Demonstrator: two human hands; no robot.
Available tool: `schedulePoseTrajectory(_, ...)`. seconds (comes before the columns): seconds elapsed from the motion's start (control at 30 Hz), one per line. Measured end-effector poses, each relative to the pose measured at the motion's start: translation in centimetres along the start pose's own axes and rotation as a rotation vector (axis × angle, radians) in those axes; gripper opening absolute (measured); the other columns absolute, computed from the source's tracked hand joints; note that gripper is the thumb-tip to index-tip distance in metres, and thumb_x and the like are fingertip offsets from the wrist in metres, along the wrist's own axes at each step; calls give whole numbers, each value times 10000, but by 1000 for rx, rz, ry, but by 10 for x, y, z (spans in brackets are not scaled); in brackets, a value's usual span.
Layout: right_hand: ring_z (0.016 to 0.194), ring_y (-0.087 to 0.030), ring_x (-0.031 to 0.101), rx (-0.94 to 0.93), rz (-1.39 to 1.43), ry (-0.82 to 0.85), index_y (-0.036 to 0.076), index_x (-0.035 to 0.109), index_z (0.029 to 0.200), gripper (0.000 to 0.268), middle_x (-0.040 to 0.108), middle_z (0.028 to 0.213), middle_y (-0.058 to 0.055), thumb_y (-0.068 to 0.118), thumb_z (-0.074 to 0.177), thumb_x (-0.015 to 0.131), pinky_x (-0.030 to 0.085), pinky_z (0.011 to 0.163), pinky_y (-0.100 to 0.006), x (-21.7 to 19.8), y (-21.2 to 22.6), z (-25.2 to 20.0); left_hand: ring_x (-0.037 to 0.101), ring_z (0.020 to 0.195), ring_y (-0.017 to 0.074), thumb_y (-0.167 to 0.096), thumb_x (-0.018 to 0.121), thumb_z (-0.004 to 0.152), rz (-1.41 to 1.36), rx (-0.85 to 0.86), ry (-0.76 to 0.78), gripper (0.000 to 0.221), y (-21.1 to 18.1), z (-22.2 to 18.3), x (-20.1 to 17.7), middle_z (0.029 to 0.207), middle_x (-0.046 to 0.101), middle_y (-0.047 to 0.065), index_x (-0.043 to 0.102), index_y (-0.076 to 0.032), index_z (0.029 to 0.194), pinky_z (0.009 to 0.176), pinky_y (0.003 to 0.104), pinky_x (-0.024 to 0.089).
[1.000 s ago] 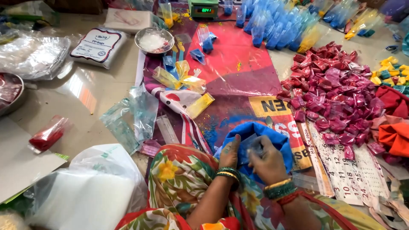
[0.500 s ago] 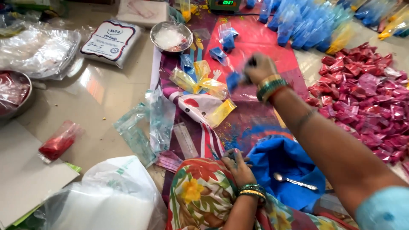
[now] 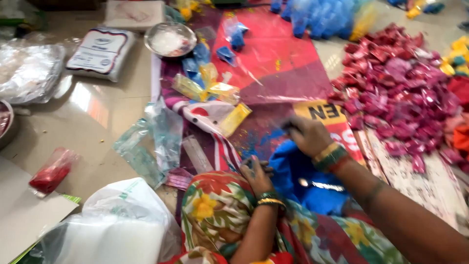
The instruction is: The person uses a spoon to transfer colored powder into small plastic bags.
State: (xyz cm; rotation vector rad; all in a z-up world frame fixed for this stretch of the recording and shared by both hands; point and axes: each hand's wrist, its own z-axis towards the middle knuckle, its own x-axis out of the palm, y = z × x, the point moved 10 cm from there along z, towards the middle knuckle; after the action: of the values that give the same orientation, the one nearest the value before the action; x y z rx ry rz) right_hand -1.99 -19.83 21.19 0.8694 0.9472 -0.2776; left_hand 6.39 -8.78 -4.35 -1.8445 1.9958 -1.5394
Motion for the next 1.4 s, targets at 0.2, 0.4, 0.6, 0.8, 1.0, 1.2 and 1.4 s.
schedulePoseTrajectory(0.2,871,-333,726,454,-352,12,92,749,1099,268,754,991,-163,222,866,724,578,785,-438,-134,-144,-203,635,515,204,-479,617,998,118,-22,3,422,17,23,-19,728,656,110,479,-94,1101,412,322,507)
schedulePoseTrajectory(0.4,870,-221,727,1248,226,-70,38,717,1141,308,763,1019,-136,244,913,707,597,757,-414,-218,-333,-451,644,520,205,-527,545,1023,198,80,89,431,-2,17,-17,743,662,84,536,-113,1141,406,297,473)
schedulePoseTrajectory(0.6,888,-160,727,723,-170,149,63,703,1167,410,756,1007,-98,282,831,787,575,810,-344,-176,-362,-519,644,545,204,-484,550,1038,165,83,128,406,-9,7,-21,746,667,91,517,-99,1166,442,300,496)
schedulePoseTrajectory(0.8,805,-240,728,924,27,290,128,725,1232,401,785,901,-158,291,866,723,584,762,-375,-174,-311,-440,625,538,194,-471,538,1041,218,112,176,398,-16,-1,-11,737,657,91,509,-92,1160,450,289,481)
schedulePoseTrajectory(1.0,970,-280,727,632,-255,700,246,702,1254,509,763,1060,-95,255,756,809,570,886,-421,-93,-289,-333,615,533,191,-503,542,1051,208,123,164,438,-25,-8,-7,729,643,92,538,-73,1140,453,290,482)
schedulePoseTrajectory(1.2,1152,-343,656,465,-726,693,147,701,1166,337,654,1207,-128,268,853,727,561,915,-476,-28,-276,-303,607,504,192,-522,540,1012,164,59,176,458,-22,-8,-7,705,648,90,535,-84,1145,422,293,474)
schedulePoseTrajectory(1.4,1123,-364,624,354,-660,770,262,746,1122,365,657,1147,-115,221,759,745,518,904,-510,-23,-243,-294,589,488,181,-479,589,998,91,-145,213,411,-4,-17,8,677,637,101,527,-87,1107,406,290,455)
